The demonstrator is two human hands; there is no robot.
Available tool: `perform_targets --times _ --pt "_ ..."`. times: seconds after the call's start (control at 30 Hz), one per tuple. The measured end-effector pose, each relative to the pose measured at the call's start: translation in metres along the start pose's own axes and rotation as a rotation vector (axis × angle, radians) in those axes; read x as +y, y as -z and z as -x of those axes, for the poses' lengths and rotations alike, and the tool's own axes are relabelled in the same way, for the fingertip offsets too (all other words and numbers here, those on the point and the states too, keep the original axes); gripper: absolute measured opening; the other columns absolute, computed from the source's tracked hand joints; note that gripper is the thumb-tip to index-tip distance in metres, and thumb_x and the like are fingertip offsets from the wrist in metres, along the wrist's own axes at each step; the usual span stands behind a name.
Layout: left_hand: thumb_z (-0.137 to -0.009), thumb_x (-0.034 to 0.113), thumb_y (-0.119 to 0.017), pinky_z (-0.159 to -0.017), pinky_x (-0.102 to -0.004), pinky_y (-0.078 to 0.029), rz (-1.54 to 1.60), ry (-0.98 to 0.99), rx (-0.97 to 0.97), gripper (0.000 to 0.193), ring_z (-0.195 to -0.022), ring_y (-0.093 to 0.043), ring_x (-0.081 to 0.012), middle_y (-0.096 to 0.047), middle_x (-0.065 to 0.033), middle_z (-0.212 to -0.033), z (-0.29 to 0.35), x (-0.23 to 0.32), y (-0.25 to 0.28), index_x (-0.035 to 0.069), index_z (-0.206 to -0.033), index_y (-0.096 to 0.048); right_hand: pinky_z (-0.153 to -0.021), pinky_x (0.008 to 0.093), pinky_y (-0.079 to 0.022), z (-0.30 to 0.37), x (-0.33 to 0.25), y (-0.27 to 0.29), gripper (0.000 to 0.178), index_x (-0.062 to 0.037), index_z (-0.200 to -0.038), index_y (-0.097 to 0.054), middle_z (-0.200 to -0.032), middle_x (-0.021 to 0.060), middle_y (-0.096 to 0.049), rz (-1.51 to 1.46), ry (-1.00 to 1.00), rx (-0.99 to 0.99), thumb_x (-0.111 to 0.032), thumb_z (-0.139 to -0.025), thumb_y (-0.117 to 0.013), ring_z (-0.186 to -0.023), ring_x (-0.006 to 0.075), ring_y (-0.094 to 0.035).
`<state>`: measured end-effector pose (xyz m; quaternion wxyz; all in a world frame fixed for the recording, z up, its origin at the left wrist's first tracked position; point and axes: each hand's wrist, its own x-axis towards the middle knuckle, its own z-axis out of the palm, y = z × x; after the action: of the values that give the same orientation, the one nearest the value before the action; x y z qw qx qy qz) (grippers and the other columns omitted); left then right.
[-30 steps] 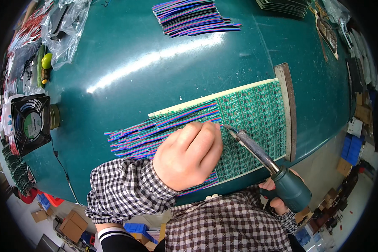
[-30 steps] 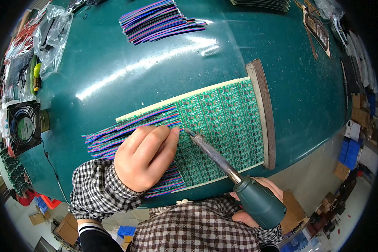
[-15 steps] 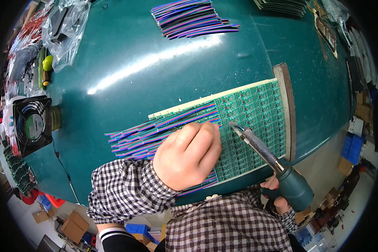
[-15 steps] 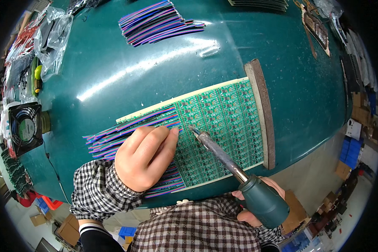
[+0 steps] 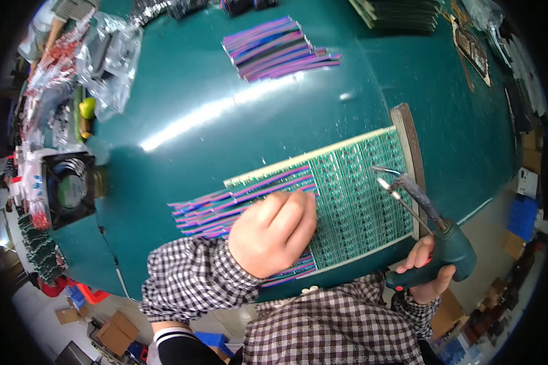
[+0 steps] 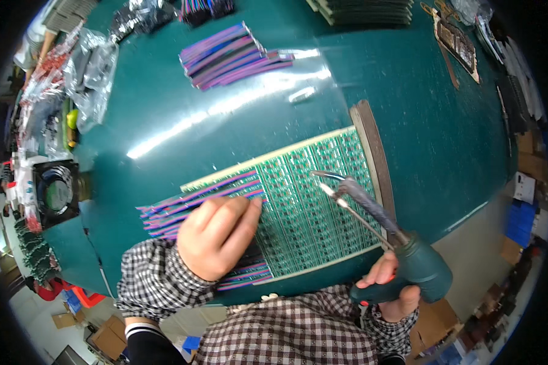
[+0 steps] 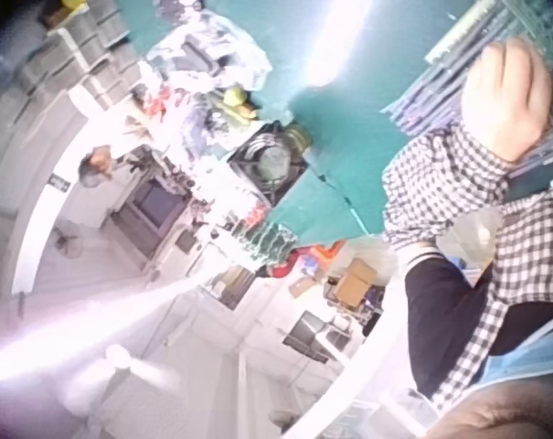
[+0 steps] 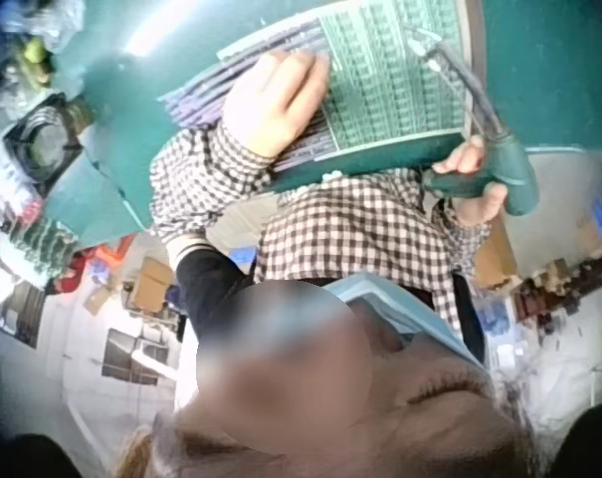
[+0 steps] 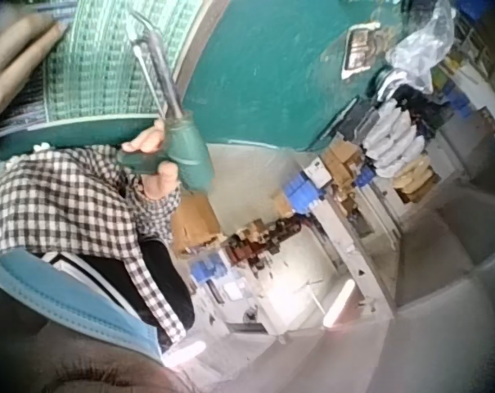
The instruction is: The person places wire ribbons onto a circuit board by hand and solders them into place using a soldering iron.
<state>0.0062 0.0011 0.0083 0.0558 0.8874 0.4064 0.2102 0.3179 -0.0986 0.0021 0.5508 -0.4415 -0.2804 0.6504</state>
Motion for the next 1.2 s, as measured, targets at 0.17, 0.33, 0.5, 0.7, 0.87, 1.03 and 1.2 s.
perform_targets --times 0.17,0.33,0.5,0.7,0.87,1.03,1.2 --pt "-0.069 -0.005 -0.074 -0.09 -0.0397 -0.055 0.221 0.261 -0.048 0.044 -0.102 -0.065 -0.0305 -0.068 -0.014 -0.112 0.0 0.013 0.041 0.005 -0.112 -0.074 -0.065 0.037 -0.065 -0.009 -0.001 0.009 0.079 0.0108 -0.133 -0.044 -0.089 0.0075 -0.057 -0.083 0.122 0.038 -0.06 -0.099 -0.055 -0.081 0.0206 -0.064" --pt "-0.079 -0.003 -0.072 -0.082 -0.0357 -0.056 0.222 0.262 0.057 0.021 -0.093 -0.068 -0.0282 -0.069 -0.0134 -0.103 -0.08 -0.07 0.029 0.004 -0.099 -0.072 -0.064 0.0393 -0.066 -0.014 0.002 0.017 0.08 0.0104 -0.129 -0.048 -0.086 0.0079 -0.06 -0.099 0.131 0.068 -0.062 -0.097 -0.057 -0.08 0.0219 -0.064" --pt "-0.084 0.003 -0.073 -0.072 -0.0329 -0.053 0.119 0.441 0.018 0.008 -0.078 -0.066 -0.0228 -0.06 -0.0091 -0.087 -0.087 -0.117 -0.013 0.003 -0.089 -0.067 -0.063 0.0401 -0.065 -0.011 -0.003 0.014 0.08 0.0093 -0.13 -0.048 -0.085 0.0077 -0.059 -0.1 0.161 0.037 -0.063 -0.098 -0.055 -0.081 0.0218 -0.064" --pt "-0.085 0.004 -0.073 -0.066 -0.0321 -0.051 0.097 0.303 0.113 0.011 -0.07 -0.062 -0.0208 -0.06 -0.0073 -0.085 -0.086 -0.118 -0.021 0.004 -0.093 -0.065 -0.055 0.0287 -0.061 -0.018 -0.006 0.013 0.073 0.0073 -0.127 -0.047 -0.081 0.005 -0.054 -0.035 0.189 0.068 -0.061 -0.101 -0.049 -0.075 0.0152 -0.058" --pt "-0.084 0.004 -0.074 -0.066 -0.0317 -0.051 0.167 0.378 0.001 0.013 -0.07 -0.063 -0.0211 -0.06 -0.0071 -0.085 -0.086 -0.121 -0.017 0.004 -0.094 -0.066 -0.059 0.0369 -0.065 -0.015 -0.003 0.017 0.078 0.0094 -0.13 -0.046 -0.087 0.0078 -0.06 -0.076 0.165 0.065 -0.061 -0.098 -0.056 -0.078 0.0204 -0.065" --pt "-0.082 0.003 -0.074 -0.067 -0.0324 -0.053 0.123 0.258 0.164 0.011 -0.072 -0.065 -0.0235 -0.062 -0.0077 -0.084 -0.081 -0.12 -0.016 0.004 -0.09 -0.067 -0.058 0.0363 -0.065 -0.012 -0.003 0.008 0.079 0.0095 -0.129 -0.047 -0.086 0.0079 -0.06 -0.057 0.148 0.074 -0.062 -0.097 -0.057 -0.077 0.0204 -0.065" --pt "-0.084 0.004 -0.073 -0.07 -0.0341 -0.056 0.064 0.29 0.14 0.01 -0.081 -0.071 -0.0282 -0.072 -0.0106 -0.089 -0.073 -0.114 -0.008 0.006 -0.093 -0.069 -0.057 0.0356 -0.064 -0.015 -0.004 0.003 0.079 0.0098 -0.128 -0.047 -0.085 0.0082 -0.06 -0.021 0.162 0.064 -0.061 -0.097 -0.058 -0.076 0.0212 -0.065"
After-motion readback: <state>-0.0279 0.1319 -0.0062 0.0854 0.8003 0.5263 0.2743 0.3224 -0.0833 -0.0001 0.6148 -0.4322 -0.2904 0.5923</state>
